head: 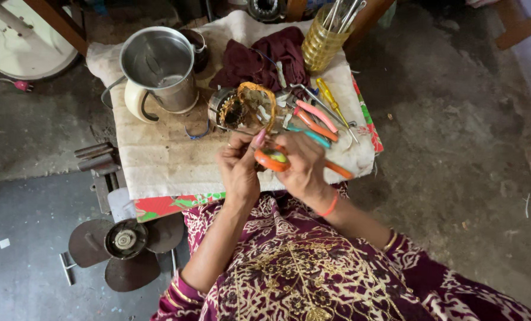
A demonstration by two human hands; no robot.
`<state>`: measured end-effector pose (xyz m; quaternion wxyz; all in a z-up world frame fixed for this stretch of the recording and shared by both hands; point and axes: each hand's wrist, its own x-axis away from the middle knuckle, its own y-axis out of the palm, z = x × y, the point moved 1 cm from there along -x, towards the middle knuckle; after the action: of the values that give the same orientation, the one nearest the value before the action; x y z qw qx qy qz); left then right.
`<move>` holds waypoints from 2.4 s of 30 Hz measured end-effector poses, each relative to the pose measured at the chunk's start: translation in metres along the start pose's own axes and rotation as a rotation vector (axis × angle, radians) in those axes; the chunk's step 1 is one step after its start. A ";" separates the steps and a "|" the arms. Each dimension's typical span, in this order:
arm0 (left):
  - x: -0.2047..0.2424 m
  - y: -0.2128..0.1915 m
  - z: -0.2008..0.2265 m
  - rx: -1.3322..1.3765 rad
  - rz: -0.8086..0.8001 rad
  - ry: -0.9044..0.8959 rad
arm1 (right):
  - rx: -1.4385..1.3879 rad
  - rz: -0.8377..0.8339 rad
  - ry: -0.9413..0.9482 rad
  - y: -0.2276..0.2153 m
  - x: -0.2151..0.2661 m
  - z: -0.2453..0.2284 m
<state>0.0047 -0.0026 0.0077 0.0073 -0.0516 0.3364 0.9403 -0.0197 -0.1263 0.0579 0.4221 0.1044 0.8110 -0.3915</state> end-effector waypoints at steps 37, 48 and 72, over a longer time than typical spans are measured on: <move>-0.011 -0.004 -0.017 0.310 -0.025 -0.048 | 0.047 -0.029 -0.014 -0.009 -0.007 0.005; -0.022 -0.011 -0.026 0.139 0.080 0.016 | 0.055 -0.045 0.089 0.002 0.000 -0.001; -0.006 -0.034 0.000 0.523 -0.181 -0.037 | 0.136 -0.365 0.569 0.088 0.045 0.188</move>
<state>0.0124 0.0233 -0.0130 0.1106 -0.0607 0.5615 0.8178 0.1096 -0.2102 -0.0884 0.0943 0.0906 0.8735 -0.4689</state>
